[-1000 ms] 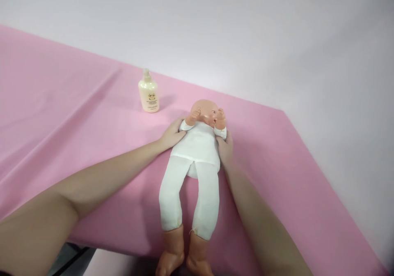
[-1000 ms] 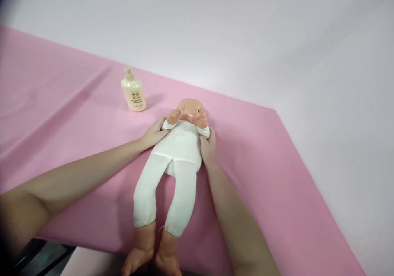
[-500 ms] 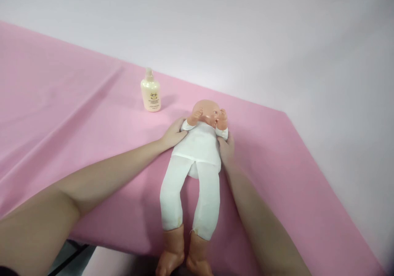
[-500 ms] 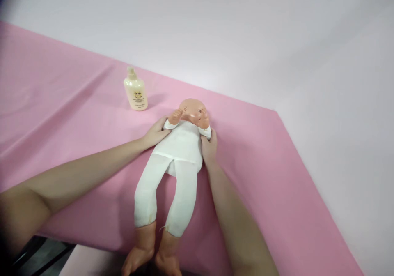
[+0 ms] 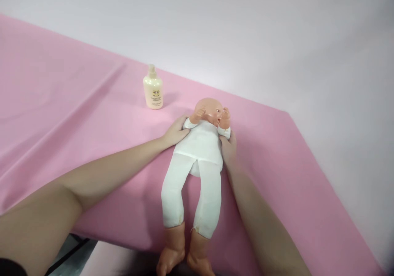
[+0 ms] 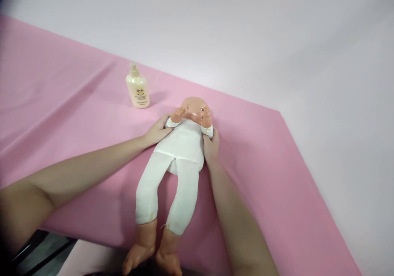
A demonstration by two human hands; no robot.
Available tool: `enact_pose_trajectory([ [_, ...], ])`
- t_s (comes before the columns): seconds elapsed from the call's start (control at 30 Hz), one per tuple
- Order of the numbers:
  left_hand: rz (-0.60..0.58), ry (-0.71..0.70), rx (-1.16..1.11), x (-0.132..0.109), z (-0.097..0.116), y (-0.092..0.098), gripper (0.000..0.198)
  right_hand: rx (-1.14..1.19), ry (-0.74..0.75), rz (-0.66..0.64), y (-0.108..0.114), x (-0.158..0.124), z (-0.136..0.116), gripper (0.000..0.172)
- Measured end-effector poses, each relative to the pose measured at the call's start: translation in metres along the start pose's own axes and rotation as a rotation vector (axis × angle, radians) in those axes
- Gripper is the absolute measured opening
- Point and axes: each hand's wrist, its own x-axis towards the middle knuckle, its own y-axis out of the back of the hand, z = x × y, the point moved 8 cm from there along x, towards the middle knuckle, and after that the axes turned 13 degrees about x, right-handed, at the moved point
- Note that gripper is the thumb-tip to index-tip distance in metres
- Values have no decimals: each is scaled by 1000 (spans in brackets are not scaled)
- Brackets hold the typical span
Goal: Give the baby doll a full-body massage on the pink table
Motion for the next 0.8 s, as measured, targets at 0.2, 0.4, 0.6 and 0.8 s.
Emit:
enact_pose_trajectory([
  [0.2,1,17,-16,0,0,0,43,4,-1,-5,1,0,2,40],
  [0.4,-6,11,-5,0,-1,0,44,-7,6,-23,0,0,2,41],
  [0.6,-4,6,7,0,-1,0,45,-12,-5,-18,0,-1,0,40],
  [0.8,-2,-3,2,0,1,0,45,-7,3,-18,0,0,1,39],
])
